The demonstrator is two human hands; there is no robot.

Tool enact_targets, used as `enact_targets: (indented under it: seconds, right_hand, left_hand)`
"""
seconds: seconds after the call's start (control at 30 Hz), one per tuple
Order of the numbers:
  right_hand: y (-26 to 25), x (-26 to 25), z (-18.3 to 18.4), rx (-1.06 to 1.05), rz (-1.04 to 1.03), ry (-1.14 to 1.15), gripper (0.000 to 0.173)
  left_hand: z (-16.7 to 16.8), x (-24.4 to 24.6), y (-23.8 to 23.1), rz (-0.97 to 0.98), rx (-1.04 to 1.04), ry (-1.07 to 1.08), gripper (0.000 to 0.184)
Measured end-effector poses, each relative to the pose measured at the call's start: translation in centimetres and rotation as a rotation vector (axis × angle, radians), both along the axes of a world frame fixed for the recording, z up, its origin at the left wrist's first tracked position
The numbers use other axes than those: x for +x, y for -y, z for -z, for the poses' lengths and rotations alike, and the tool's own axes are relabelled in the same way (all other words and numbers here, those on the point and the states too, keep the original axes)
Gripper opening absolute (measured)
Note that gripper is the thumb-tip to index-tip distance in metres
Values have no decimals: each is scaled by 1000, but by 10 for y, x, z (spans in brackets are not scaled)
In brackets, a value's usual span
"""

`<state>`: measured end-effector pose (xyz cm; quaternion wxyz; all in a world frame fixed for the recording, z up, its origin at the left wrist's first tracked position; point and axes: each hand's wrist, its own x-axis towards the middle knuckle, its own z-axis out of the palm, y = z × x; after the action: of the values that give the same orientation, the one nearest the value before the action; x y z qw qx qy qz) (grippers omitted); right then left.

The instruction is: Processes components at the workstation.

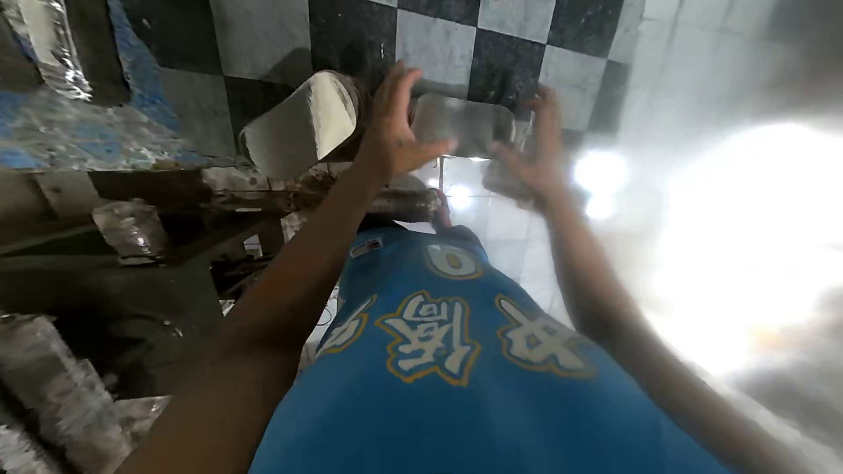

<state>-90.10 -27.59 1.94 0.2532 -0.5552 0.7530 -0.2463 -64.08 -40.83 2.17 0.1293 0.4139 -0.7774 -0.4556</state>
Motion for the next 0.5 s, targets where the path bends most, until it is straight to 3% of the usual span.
enact_targets:
  seconds: [0.03, 0.1, 0.2, 0.27, 0.37, 0.43, 0.5]
  right_hand:
    - [6, 4, -5, 6, -109, -128, 92]
    - [20, 19, -15, 210, -293, -290, 96]
    - [32, 27, -17, 378, -395, -379, 85]
    - [31, 23, -15, 337, -398, -377, 80]
    - [22, 23, -9, 238, -384, -341, 84]
    - [18, 22, -16, 222, -366, -318, 93]
    - [16, 25, -24, 191, -365, -297, 96]
  left_hand:
    - [-6, -4, 1, 126, -121, 92, 107]
    - [-11, -17, 4, 378, -232, 308, 103]
    - [-5, -31, 7, 523, -360, 459, 80]
    - [-8, -37, 7, 514, -374, 475, 73]
    - [-6, -27, -6, 435, -367, 441, 81]
    - [-30, -9, -12, 371, -371, 358, 70]
    - [-64, 24, -14, 172, -431, 269, 55]
